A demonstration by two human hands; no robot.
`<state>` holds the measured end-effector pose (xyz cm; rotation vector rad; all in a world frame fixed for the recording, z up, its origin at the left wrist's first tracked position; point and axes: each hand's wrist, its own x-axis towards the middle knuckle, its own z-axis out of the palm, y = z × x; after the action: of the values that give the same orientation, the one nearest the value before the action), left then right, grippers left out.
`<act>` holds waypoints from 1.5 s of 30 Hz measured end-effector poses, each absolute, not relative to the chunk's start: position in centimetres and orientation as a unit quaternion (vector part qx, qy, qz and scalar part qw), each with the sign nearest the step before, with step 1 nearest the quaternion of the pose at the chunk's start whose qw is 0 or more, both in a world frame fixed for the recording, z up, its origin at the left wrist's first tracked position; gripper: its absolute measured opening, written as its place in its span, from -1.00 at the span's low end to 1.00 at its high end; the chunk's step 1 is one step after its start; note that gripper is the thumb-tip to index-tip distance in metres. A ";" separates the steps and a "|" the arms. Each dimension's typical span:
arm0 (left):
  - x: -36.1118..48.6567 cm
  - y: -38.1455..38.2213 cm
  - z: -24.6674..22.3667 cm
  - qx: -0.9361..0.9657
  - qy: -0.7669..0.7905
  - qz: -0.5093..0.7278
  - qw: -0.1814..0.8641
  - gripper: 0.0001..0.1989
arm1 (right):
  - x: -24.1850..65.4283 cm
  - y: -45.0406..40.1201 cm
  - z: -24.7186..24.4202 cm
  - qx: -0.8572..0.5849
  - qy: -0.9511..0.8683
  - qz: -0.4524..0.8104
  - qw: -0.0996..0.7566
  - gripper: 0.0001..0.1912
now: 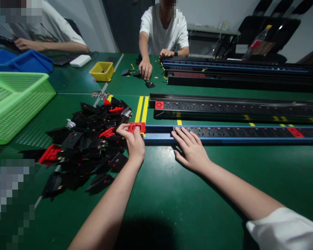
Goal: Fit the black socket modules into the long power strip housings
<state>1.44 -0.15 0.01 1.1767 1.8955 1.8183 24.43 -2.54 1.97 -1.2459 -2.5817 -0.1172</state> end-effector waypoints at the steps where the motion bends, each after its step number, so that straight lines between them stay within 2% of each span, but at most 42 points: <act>1: 1.4 -0.1 -0.1 0.397 0.654 0.630 0.133 -0.76 | 24.4 -2.5 2.0 -0.430 -0.892 -0.041 0.135 -0.28; 12: 1.2 0.2 -0.3 0.415 0.621 0.645 0.160 -0.81 | 24.4 -2.5 1.9 -0.430 -0.892 -0.044 0.132 -0.28; 19: 1.2 0.1 -1.1 0.381 0.653 0.630 0.179 -0.70 | 24.5 -2.5 1.9 -0.428 -0.892 -0.044 0.136 -0.28; 23: 1.1 0.0 -0.8 0.368 0.686 0.609 0.151 -0.72 | 24.4 -2.5 1.9 -0.428 -0.892 -0.044 0.137 -0.28; 29: 0.8 -0.1 0.2 0.395 0.712 0.569 0.118 -0.63 | 24.4 -2.5 1.8 -0.429 -0.892 -0.046 0.135 -0.27; 36: 0.1 0.5 -0.4 0.386 0.707 0.573 0.152 -0.69 | 24.5 -2.5 1.9 -0.427 -0.892 -0.046 0.141 -0.27; 45: 0.1 0.5 -0.3 0.392 0.719 0.550 0.163 -0.63 | 24.5 -2.5 1.9 -0.428 -0.892 -0.045 0.139 -0.28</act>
<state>0.05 0.51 -0.26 1.1180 2.0515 1.5685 24.46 -2.54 1.89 -1.2371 -2.5773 -0.1301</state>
